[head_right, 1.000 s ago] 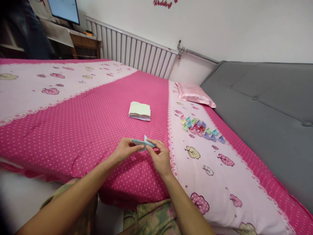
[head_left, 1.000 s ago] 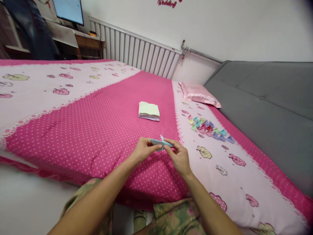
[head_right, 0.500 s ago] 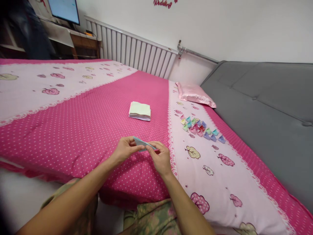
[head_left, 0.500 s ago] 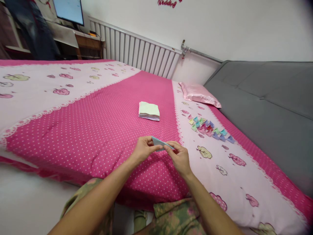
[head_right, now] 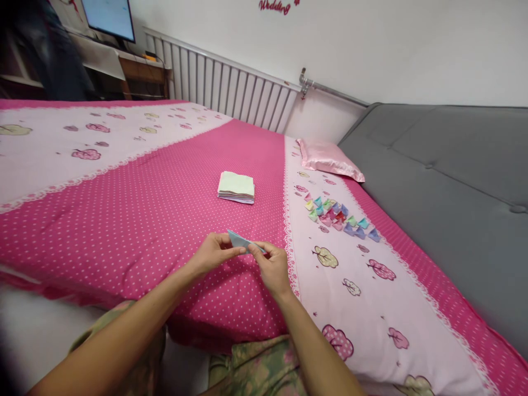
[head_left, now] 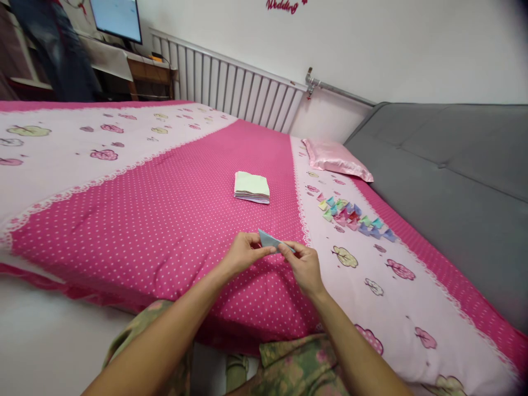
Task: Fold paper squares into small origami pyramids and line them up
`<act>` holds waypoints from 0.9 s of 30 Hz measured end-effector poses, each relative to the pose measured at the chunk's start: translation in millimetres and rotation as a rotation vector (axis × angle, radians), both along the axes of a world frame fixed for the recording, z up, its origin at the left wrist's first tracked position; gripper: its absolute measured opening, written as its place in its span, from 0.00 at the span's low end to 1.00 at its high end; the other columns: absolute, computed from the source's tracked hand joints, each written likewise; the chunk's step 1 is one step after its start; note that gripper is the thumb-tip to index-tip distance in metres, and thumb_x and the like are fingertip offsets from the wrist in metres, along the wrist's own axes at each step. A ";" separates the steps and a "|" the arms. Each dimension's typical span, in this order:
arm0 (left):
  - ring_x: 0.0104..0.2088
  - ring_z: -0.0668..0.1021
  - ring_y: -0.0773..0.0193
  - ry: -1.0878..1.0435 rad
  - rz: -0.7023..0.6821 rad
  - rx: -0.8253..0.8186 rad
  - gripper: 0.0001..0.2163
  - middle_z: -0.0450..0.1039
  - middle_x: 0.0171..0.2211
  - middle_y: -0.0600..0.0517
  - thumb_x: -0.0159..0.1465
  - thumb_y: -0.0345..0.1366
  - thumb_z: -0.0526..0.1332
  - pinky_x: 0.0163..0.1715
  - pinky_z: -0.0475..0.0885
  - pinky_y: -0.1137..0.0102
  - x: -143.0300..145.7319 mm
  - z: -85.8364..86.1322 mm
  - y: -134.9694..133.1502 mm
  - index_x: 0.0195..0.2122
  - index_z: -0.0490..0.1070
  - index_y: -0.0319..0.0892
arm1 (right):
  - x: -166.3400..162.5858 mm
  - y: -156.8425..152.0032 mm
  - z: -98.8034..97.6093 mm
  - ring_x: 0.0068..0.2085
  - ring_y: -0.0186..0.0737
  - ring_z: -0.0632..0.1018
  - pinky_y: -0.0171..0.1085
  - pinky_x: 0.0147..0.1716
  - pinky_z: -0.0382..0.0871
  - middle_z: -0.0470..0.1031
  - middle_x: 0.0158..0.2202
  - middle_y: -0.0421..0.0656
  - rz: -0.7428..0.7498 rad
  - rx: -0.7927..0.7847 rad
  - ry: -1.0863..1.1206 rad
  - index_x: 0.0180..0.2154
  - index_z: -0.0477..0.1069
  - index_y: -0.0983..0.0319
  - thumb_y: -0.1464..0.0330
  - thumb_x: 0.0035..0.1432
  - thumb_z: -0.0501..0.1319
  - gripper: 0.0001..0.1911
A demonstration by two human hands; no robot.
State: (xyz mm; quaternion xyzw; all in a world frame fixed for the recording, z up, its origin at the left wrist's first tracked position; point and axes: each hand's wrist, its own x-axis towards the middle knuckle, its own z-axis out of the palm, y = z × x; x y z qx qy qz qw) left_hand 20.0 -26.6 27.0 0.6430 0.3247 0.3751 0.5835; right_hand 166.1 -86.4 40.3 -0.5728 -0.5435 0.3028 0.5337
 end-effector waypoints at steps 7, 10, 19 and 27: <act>0.19 0.67 0.72 0.014 -0.011 -0.030 0.12 0.69 0.18 0.55 0.48 0.41 0.64 0.19 0.59 0.76 0.6 -2.6 1.4 0.25 0.73 0.35 | 1.0 2.1 -3.1 0.26 0.32 0.70 0.33 0.27 0.64 0.75 0.30 0.41 0.010 -0.011 0.045 0.38 0.74 0.63 0.62 0.50 0.61 0.14; 0.19 0.68 0.72 -0.003 0.019 -0.066 0.11 0.69 0.18 0.55 0.47 0.40 0.64 0.21 0.62 0.75 0.6 1.4 1.0 0.22 0.71 0.36 | 1.8 3.3 -4.5 0.32 0.36 0.73 0.34 0.31 0.65 0.75 0.35 0.43 -0.009 0.025 0.060 0.40 0.72 0.63 0.64 0.49 0.62 0.16; 0.16 0.68 0.73 -0.042 0.077 -0.130 0.10 0.68 0.15 0.57 0.46 0.38 0.65 0.18 0.62 0.76 1.3 6.8 -1.0 0.18 0.68 0.37 | 4.5 3.1 -2.6 0.25 0.32 0.70 0.33 0.26 0.65 0.75 0.26 0.40 -0.044 0.040 0.065 0.37 0.75 0.63 0.63 0.51 0.60 0.13; 0.15 0.70 0.72 -0.050 0.075 -0.151 0.11 0.69 0.14 0.55 0.45 0.39 0.66 0.17 0.63 0.76 1.6 7.7 -1.3 0.18 0.67 0.37 | 9.9 3.5 -1.0 0.23 0.31 0.69 0.33 0.25 0.65 0.74 0.23 0.39 -0.012 0.023 0.045 0.35 0.75 0.63 0.62 0.51 0.60 0.12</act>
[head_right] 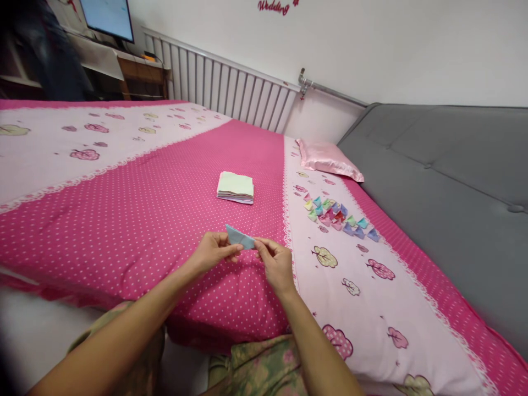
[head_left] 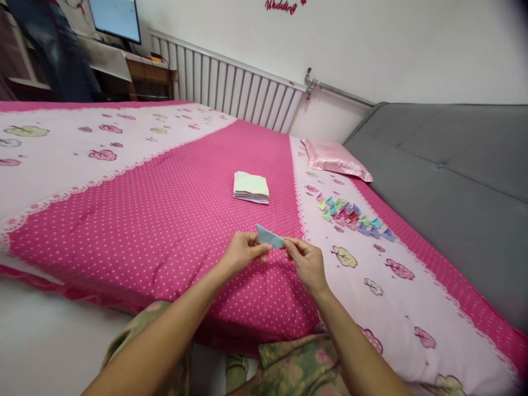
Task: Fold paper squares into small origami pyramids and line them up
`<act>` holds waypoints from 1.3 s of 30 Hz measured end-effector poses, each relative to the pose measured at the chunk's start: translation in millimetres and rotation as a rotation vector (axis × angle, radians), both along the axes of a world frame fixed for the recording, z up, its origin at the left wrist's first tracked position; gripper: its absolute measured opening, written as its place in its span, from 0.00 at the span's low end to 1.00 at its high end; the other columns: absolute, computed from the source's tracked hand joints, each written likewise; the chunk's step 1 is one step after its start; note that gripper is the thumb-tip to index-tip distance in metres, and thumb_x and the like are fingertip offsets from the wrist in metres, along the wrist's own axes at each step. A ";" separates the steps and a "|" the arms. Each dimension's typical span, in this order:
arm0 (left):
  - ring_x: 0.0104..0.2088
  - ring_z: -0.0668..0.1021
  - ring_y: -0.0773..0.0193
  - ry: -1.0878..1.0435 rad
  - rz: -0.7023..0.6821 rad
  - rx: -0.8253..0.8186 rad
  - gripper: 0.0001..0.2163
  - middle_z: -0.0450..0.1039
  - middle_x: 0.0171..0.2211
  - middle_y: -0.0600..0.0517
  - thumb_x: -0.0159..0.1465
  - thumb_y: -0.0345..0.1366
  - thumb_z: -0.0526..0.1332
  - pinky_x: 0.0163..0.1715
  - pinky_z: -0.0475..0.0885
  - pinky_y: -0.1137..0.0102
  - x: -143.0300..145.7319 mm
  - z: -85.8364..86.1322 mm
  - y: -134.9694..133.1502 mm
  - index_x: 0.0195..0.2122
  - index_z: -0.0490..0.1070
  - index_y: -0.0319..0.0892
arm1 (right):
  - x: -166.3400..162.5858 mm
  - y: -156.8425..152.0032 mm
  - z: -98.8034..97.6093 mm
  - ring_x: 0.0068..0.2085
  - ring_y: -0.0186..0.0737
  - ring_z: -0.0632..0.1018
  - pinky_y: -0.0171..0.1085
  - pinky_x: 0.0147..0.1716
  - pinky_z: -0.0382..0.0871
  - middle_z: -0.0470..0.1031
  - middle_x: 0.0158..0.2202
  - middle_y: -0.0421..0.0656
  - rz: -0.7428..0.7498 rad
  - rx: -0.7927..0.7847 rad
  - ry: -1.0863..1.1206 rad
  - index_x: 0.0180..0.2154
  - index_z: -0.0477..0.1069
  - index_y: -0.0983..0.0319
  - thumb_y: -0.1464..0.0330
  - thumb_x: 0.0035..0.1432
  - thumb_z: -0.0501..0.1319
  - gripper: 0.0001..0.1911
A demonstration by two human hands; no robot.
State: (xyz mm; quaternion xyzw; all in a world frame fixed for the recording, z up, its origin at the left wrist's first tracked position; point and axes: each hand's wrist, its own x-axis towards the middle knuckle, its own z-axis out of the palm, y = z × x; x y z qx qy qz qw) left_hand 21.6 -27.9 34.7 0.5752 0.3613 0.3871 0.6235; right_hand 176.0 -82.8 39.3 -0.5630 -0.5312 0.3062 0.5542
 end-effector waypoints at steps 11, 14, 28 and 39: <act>0.14 0.70 0.73 0.001 -0.001 -0.003 0.13 0.69 0.13 0.56 0.44 0.40 0.67 0.15 0.62 0.77 -0.5 -0.4 0.9 0.18 0.66 0.37 | -1.0 -1.1 1.2 0.23 0.30 0.69 0.32 0.25 0.65 0.75 0.27 0.41 0.020 0.013 0.029 0.38 0.74 0.63 0.64 0.50 0.61 0.13; 0.14 0.69 0.73 0.002 0.003 -0.001 0.13 0.68 0.13 0.56 0.44 0.40 0.67 0.15 0.61 0.78 -0.4 0.8 0.2 0.17 0.66 0.37 | -0.6 -0.3 0.9 0.22 0.30 0.69 0.32 0.24 0.65 0.75 0.26 0.41 0.010 -0.003 0.044 0.37 0.75 0.63 0.64 0.50 0.61 0.13; 0.15 0.68 0.73 0.023 0.014 0.021 0.11 0.69 0.14 0.56 0.45 0.39 0.65 0.17 0.61 0.77 0.1 2.9 -1.9 0.17 0.67 0.37 | 0.8 -0.5 -0.4 0.22 0.31 0.68 0.32 0.23 0.64 0.72 0.23 0.40 -0.023 -0.003 -0.027 0.31 0.74 0.64 0.61 0.50 0.60 0.12; 0.16 0.69 0.72 0.066 0.011 0.062 0.10 0.69 0.15 0.55 0.46 0.39 0.65 0.18 0.61 0.75 -1.0 -1.8 0.5 0.19 0.69 0.37 | 1.5 -1.9 2.5 0.31 0.38 0.75 0.38 0.35 0.68 0.76 0.29 0.43 -0.022 0.028 -0.103 0.33 0.74 0.63 0.63 0.51 0.59 0.11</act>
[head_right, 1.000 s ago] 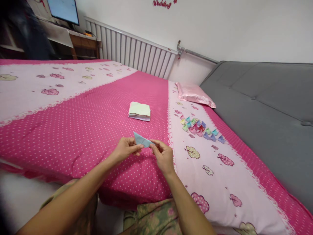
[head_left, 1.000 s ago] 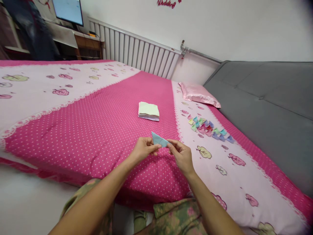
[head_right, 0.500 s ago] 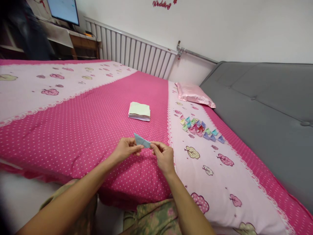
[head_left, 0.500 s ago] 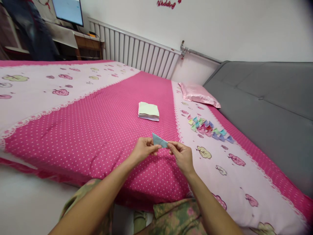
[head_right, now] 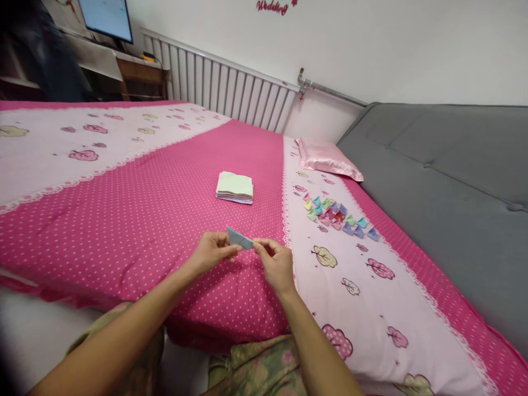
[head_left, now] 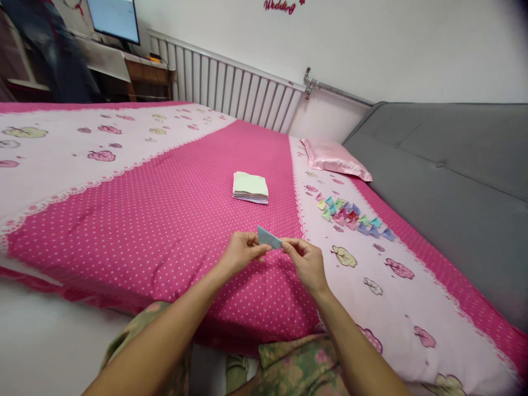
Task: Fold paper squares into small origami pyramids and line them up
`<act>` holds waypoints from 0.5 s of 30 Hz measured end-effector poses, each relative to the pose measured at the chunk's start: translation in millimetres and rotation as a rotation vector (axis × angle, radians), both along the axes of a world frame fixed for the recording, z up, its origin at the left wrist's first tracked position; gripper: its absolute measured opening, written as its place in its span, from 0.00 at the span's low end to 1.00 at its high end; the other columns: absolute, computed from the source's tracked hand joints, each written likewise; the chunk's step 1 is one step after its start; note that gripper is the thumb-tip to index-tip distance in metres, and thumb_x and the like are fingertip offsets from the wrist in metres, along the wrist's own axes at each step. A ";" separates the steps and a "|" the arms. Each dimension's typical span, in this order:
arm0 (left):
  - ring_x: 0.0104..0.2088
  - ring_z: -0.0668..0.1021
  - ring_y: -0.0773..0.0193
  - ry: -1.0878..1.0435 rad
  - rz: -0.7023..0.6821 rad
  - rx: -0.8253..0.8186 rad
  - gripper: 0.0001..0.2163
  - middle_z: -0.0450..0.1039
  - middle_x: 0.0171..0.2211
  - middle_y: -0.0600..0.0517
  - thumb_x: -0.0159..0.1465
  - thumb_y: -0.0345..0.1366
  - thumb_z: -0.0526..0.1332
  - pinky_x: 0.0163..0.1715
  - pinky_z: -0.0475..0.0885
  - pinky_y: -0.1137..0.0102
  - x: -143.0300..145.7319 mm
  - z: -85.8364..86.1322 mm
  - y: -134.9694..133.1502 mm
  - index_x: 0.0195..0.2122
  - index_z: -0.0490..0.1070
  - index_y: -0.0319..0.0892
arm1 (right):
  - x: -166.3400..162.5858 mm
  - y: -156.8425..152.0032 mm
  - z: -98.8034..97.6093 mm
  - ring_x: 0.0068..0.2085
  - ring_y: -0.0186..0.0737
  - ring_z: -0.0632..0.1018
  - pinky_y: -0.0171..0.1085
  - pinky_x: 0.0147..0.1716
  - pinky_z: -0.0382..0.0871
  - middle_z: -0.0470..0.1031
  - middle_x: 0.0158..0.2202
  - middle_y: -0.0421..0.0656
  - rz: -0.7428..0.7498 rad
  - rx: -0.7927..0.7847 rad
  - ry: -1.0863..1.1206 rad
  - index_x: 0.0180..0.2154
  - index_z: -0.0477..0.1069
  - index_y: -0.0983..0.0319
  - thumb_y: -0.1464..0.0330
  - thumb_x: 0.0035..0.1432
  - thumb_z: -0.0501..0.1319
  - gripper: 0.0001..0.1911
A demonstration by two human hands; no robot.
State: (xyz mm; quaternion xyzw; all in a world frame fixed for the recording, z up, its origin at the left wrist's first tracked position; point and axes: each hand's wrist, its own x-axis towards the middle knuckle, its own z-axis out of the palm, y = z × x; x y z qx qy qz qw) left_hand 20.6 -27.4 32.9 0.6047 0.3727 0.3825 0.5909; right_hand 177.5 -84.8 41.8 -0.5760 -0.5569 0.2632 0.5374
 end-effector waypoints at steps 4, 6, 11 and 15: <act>0.15 0.68 0.72 0.032 -0.043 0.011 0.11 0.68 0.13 0.55 0.47 0.40 0.64 0.17 0.59 0.76 -0.5 -2.6 -0.1 0.18 0.68 0.37 | -0.1 0.0 1.7 0.39 0.43 0.76 0.42 0.43 0.66 0.77 0.36 0.44 0.063 0.007 -0.070 0.36 0.75 0.61 0.63 0.51 0.60 0.12; 0.14 0.67 0.72 0.045 -0.070 0.011 0.11 0.68 0.13 0.55 0.47 0.40 0.64 0.16 0.58 0.76 -0.4 -3.4 -0.9 0.18 0.68 0.37 | -0.5 -0.1 1.7 0.39 0.43 0.76 0.42 0.43 0.66 0.78 0.36 0.44 0.093 -0.011 -0.082 0.37 0.75 0.61 0.63 0.51 0.60 0.12; 0.14 0.66 0.73 0.053 -0.095 -0.003 0.11 0.68 0.13 0.55 0.47 0.40 0.64 0.15 0.57 0.77 -0.2 -3.6 -1.8 0.18 0.69 0.36 | -0.6 -0.2 0.9 0.33 0.41 0.77 0.39 0.37 0.68 0.78 0.30 0.42 0.116 -0.019 -0.090 0.31 0.76 0.62 0.63 0.51 0.60 0.10; 0.15 0.69 0.72 0.026 -0.111 -0.038 0.12 0.70 0.14 0.54 0.47 0.41 0.65 0.17 0.60 0.76 -1.0 -3.4 -0.8 0.19 0.70 0.36 | -0.3 -0.5 0.9 0.32 0.41 0.77 0.38 0.36 0.68 0.78 0.29 0.42 0.078 -0.032 -0.073 0.30 0.76 0.62 0.64 0.50 0.60 0.09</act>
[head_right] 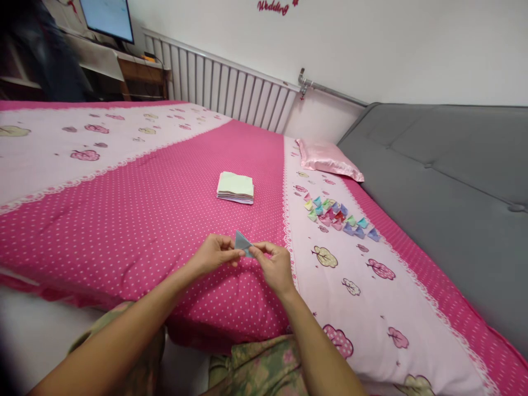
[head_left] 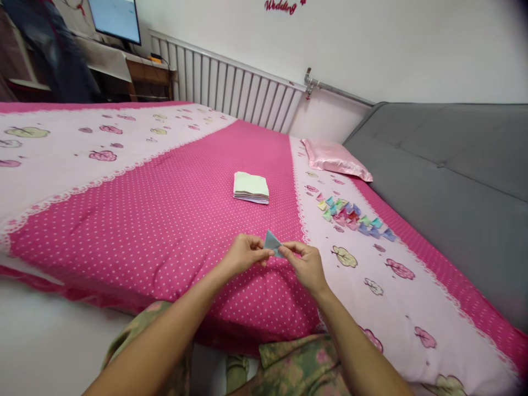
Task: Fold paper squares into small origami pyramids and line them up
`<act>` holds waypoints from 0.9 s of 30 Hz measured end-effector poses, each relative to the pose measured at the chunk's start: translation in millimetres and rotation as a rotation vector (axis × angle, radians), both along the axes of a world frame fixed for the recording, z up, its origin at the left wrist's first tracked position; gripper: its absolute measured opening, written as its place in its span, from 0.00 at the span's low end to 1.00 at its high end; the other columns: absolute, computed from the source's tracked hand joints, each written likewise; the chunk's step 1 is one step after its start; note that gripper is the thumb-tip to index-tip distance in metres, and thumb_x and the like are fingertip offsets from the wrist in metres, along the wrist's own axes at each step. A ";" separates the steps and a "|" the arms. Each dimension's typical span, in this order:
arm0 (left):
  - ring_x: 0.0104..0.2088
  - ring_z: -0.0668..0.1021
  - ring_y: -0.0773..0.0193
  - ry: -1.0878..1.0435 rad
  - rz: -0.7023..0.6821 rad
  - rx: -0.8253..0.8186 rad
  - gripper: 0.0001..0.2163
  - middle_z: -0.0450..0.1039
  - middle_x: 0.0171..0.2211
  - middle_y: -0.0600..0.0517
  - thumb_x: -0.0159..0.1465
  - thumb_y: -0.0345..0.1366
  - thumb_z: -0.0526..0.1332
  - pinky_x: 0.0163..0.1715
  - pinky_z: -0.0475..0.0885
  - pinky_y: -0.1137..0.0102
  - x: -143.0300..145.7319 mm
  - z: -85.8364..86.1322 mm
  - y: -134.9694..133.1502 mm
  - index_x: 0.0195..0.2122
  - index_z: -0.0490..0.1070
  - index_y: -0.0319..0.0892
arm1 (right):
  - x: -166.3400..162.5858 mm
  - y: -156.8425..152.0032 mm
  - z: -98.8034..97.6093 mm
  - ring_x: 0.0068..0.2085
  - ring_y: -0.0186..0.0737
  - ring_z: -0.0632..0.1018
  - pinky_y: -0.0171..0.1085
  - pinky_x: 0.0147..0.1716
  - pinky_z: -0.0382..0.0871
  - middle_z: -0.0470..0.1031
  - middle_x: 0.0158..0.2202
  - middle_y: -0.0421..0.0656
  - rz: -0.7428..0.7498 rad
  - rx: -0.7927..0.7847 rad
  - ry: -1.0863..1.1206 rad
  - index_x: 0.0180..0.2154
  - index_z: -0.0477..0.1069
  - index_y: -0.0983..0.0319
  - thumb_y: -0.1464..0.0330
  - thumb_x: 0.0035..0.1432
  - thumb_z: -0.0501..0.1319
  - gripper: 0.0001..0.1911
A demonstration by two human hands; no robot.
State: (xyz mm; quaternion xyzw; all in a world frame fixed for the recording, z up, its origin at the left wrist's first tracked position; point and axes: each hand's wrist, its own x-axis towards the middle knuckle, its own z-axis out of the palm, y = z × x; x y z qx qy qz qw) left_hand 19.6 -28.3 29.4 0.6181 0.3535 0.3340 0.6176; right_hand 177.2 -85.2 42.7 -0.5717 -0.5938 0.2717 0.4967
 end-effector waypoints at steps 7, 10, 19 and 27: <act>0.22 0.74 0.70 -0.088 -0.051 -0.074 0.14 0.73 0.21 0.52 0.50 0.44 0.62 0.27 0.68 0.73 0.5 -0.3 1.1 0.26 0.70 0.36 | 0.1 1.6 -3.4 0.33 0.42 0.77 0.40 0.36 0.69 0.78 0.30 0.44 -0.059 0.005 0.080 0.31 0.75 0.63 0.62 0.49 0.61 0.11; 0.20 0.73 0.71 -0.098 -0.045 -0.081 0.13 0.72 0.20 0.53 0.52 0.43 0.61 0.25 0.67 0.74 1.0 -1.5 2.6 0.26 0.69 0.36 | -1.5 1.9 -4.1 0.34 0.41 0.77 0.40 0.37 0.69 0.78 0.31 0.44 -0.017 -0.004 0.101 0.32 0.75 0.63 0.62 0.49 0.61 0.11; 0.19 0.72 0.70 -0.095 -0.072 -0.091 0.12 0.70 0.18 0.54 0.55 0.43 0.59 0.23 0.67 0.73 0.0 -1.6 3.3 0.27 0.66 0.37 | -2.2 2.6 -5.8 0.36 0.42 0.77 0.41 0.39 0.69 0.78 0.33 0.45 0.054 -0.025 0.205 0.34 0.75 0.62 0.62 0.49 0.62 0.12; 0.19 0.72 0.70 -0.084 -0.079 -0.081 0.11 0.70 0.19 0.54 0.56 0.42 0.58 0.24 0.67 0.73 -0.7 -0.9 2.7 0.28 0.66 0.37 | -2.2 1.9 -4.0 0.37 0.42 0.77 0.42 0.40 0.69 0.78 0.34 0.45 0.080 -0.027 0.201 0.35 0.75 0.62 0.62 0.50 0.61 0.12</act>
